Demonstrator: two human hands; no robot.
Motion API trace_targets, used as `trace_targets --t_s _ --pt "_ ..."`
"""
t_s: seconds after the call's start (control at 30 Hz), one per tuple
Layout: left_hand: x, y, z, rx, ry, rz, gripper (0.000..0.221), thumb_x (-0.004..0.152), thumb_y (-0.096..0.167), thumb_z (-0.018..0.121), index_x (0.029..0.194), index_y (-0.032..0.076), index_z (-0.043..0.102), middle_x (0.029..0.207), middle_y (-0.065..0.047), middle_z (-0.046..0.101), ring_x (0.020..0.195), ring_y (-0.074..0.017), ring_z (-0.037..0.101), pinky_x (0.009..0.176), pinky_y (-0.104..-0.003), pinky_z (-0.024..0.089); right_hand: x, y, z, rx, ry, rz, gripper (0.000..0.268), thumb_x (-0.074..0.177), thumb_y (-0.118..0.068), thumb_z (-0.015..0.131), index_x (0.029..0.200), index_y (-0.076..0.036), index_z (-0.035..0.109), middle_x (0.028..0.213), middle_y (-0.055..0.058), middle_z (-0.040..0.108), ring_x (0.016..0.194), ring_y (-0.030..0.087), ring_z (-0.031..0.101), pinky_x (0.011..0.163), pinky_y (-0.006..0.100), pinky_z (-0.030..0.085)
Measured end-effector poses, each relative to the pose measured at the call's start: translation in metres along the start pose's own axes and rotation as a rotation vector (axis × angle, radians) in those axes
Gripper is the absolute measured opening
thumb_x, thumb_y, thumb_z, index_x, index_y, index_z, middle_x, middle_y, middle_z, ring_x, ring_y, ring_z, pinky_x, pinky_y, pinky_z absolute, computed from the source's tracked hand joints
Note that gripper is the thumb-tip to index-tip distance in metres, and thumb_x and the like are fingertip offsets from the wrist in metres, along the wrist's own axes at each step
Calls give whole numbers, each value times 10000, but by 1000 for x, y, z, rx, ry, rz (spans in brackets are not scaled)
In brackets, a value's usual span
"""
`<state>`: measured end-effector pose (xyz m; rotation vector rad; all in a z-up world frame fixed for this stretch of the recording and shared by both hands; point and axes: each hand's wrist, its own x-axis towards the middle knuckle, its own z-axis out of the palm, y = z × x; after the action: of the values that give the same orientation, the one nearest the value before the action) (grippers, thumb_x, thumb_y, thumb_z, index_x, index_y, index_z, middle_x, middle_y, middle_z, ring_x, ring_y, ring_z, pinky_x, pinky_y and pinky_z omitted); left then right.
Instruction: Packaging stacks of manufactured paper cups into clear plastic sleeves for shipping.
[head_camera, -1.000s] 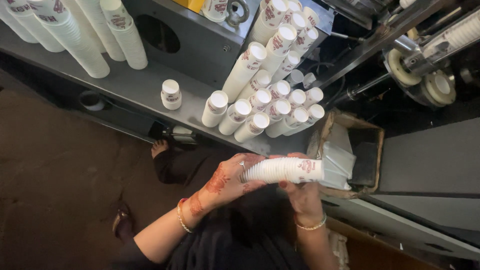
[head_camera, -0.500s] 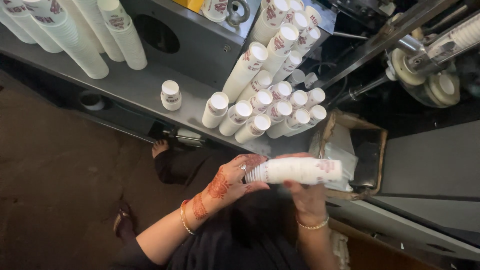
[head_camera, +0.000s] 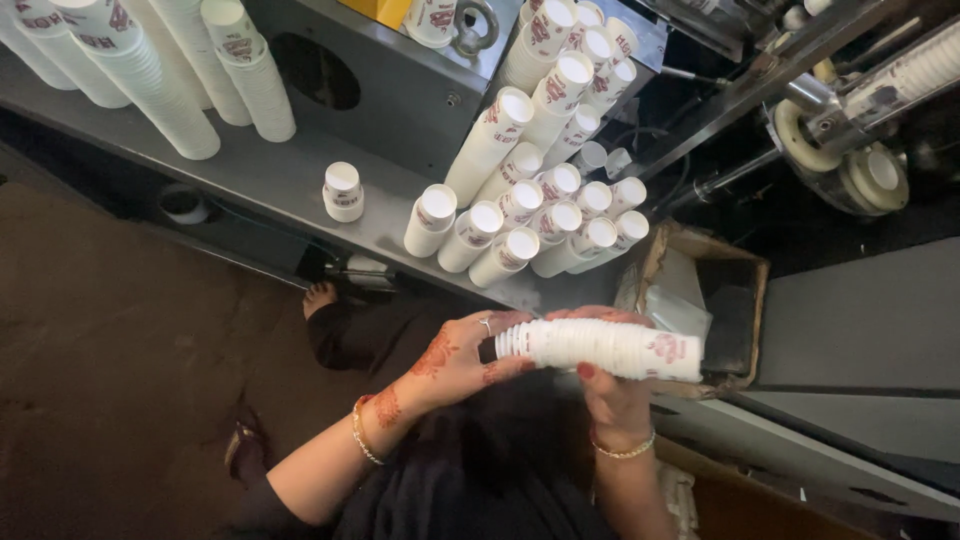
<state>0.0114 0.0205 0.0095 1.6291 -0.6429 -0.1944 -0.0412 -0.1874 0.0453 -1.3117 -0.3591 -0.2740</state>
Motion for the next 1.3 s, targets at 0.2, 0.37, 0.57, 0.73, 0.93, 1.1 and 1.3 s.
trace_targets --t_s 0.2,0.37,0.57,0.73,0.93,1.1,1.3 --pt "-2 -6 7 46 85 135 603 813 365 853 1284 29 682 1244 -157 726 1157 -286 718 995 -360 554 -2 5 -13 182 1 13 567 862 -117 843 1323 -113 512 1262 184 603 1209 377 604 1100 583 504" --pt "-1 -15 15 94 100 152 655 799 386 862 1300 15 661 1256 -161 702 1160 -298 704 989 -369 556 1 8 -15 93 40 8 563 869 -118 858 1308 -126 506 1239 180 602 1179 365 614 1073 576 522" --pt "17 -35 26 141 153 244 636 815 358 846 1296 -5 643 1274 -175 682 1165 -320 685 986 -387 558 16 4 -30 -147 -7 12 488 854 -119 841 1274 -99 592 1190 156 663 1149 284 657 1040 459 559" --pt "36 -93 41 338 175 258 443 860 284 792 1160 -14 659 1136 -187 687 1072 -357 669 916 -422 548 34 43 -36 -827 -24 -50 405 799 -162 867 1144 -56 683 1100 110 727 1006 214 714 913 330 588" --pt "50 -147 37 637 186 75 55 891 93 643 895 54 682 924 -148 688 935 -351 656 842 -455 535 25 108 -84 -906 30 342 562 738 -214 890 1209 -13 658 1123 126 754 1068 242 718 947 383 537" --pt "74 -171 61 547 219 261 92 850 45 602 917 31 664 936 -157 681 951 -353 653 839 -451 536 36 102 -81 -1004 24 433 557 732 -271 899 1184 -23 687 1128 130 772 1072 240 725 948 389 539" --pt "101 -185 76 637 155 166 124 846 58 581 941 40 659 944 -169 677 926 -356 663 795 -452 544 36 105 -94 -1071 9 451 455 779 -236 868 1151 -23 718 1131 122 773 1074 225 728 939 381 546"
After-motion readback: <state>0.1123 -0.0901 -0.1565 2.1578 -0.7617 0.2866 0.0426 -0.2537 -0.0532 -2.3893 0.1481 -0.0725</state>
